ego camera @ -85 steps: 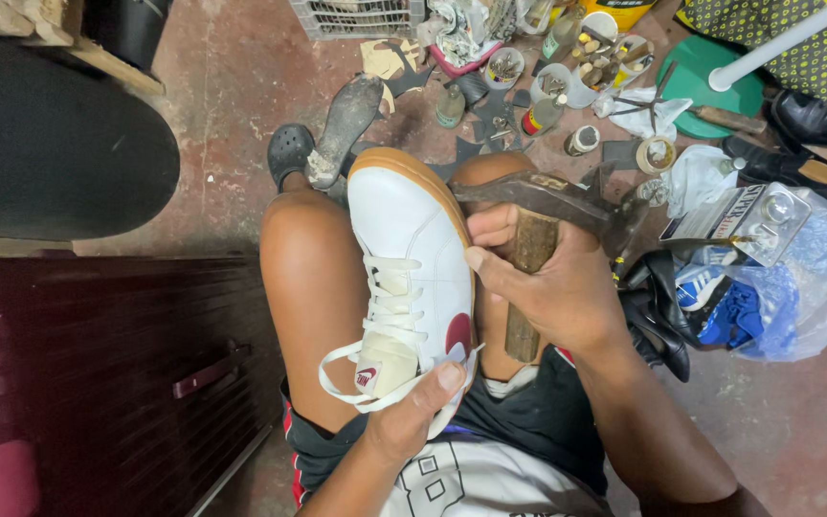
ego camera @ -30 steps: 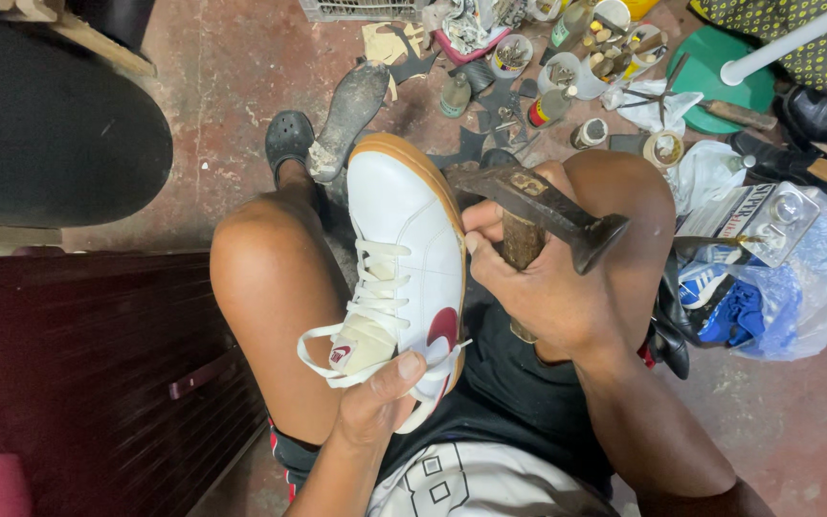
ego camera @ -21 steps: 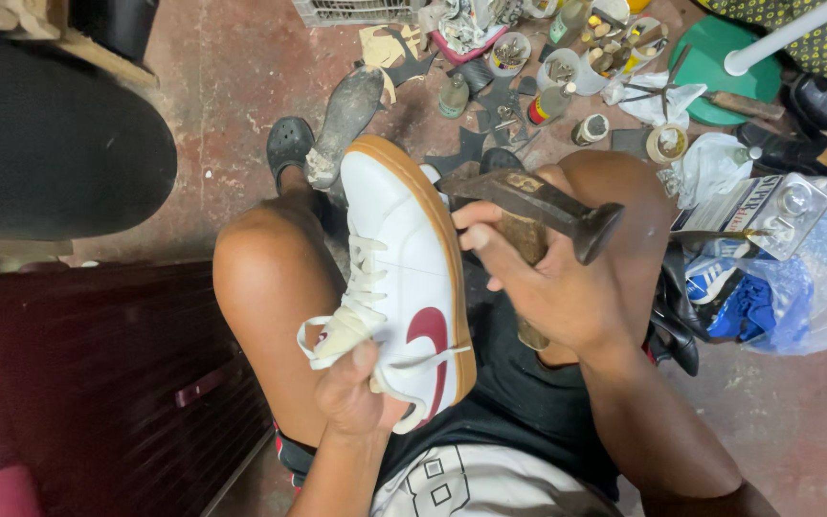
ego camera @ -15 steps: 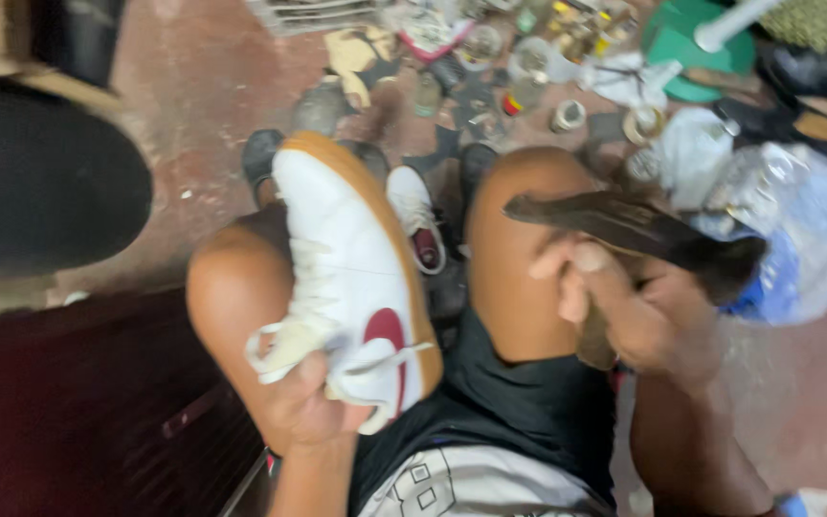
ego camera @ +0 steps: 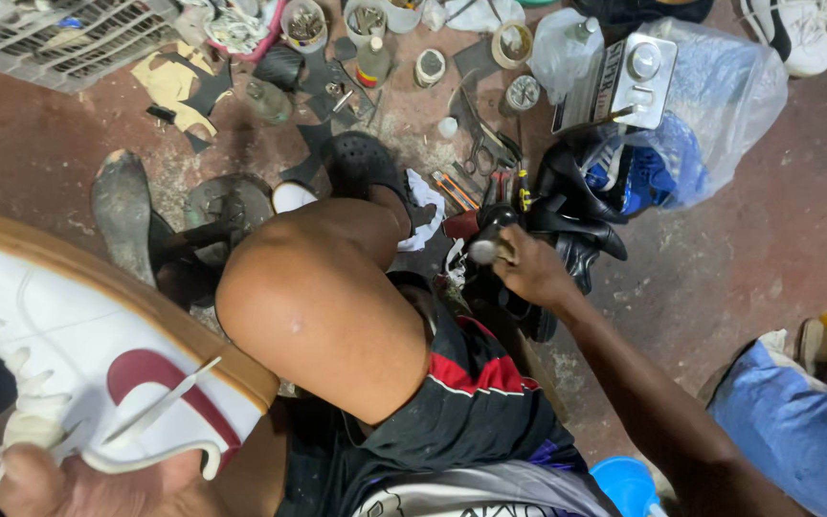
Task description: The person cleans a white sneaker with a cloth, applies glue to the sole edge, presses the sole to the upper, and uses a hammer to tap the sole. They also use a metal tool to press the glued area.
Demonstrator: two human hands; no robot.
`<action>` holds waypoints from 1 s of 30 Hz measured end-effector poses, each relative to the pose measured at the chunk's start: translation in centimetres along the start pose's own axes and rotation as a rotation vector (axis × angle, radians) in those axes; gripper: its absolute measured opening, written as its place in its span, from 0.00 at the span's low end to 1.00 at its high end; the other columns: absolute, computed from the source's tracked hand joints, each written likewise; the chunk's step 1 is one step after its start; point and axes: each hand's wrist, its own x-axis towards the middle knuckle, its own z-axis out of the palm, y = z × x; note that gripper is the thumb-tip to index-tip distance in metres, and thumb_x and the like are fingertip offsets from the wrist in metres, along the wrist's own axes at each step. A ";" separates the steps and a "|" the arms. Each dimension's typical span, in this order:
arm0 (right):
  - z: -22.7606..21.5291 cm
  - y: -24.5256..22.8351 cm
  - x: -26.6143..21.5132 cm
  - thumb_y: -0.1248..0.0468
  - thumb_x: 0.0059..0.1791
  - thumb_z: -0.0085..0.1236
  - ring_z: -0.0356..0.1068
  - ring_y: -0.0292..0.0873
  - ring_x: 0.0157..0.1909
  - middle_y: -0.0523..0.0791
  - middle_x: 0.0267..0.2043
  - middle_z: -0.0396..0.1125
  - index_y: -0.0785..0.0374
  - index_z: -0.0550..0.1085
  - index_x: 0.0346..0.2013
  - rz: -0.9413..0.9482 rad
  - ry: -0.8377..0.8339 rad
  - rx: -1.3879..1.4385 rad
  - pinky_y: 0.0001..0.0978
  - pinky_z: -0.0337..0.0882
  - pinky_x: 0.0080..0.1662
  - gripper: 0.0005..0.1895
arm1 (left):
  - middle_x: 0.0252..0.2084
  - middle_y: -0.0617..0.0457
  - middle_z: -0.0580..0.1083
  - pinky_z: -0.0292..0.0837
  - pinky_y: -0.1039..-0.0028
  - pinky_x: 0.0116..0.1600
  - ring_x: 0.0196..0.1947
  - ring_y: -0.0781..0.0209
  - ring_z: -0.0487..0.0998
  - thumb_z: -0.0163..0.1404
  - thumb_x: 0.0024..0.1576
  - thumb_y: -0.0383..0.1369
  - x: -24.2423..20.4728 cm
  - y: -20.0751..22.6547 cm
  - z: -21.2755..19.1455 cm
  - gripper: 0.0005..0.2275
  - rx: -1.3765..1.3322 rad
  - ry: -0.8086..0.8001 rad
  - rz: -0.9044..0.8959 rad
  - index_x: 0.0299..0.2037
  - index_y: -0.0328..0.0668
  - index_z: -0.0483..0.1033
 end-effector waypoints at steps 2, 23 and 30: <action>2.9 1.9 2.2 0.60 0.44 0.62 0.73 0.61 0.48 0.56 0.45 0.73 0.60 0.68 0.52 0.015 -0.015 -0.049 0.52 0.72 0.49 0.24 | 0.68 0.34 0.67 0.69 0.54 0.69 0.67 0.43 0.71 0.52 0.58 0.33 0.4 -0.2 1.0 0.33 0.021 0.010 -0.025 0.74 0.27 0.56; 9.2 7.4 18.5 0.52 0.47 0.66 0.68 0.66 0.50 0.61 0.52 0.65 0.66 0.69 0.52 -0.133 0.373 -0.244 0.54 0.71 0.49 0.27 | 0.64 0.35 0.69 0.71 0.55 0.64 0.61 0.44 0.74 0.54 0.53 0.30 6.6 -4.2 2.7 0.35 -0.010 0.062 -0.222 0.71 0.27 0.55; 6.9 8.5 26.2 0.54 0.48 0.67 0.66 0.64 0.54 0.56 0.53 0.63 0.62 0.68 0.53 0.024 0.441 -0.226 0.57 0.68 0.51 0.26 | 0.63 0.35 0.70 0.72 0.55 0.63 0.60 0.44 0.75 0.55 0.51 0.29 5.7 -3.8 1.7 0.35 -0.013 0.118 -0.235 0.71 0.27 0.55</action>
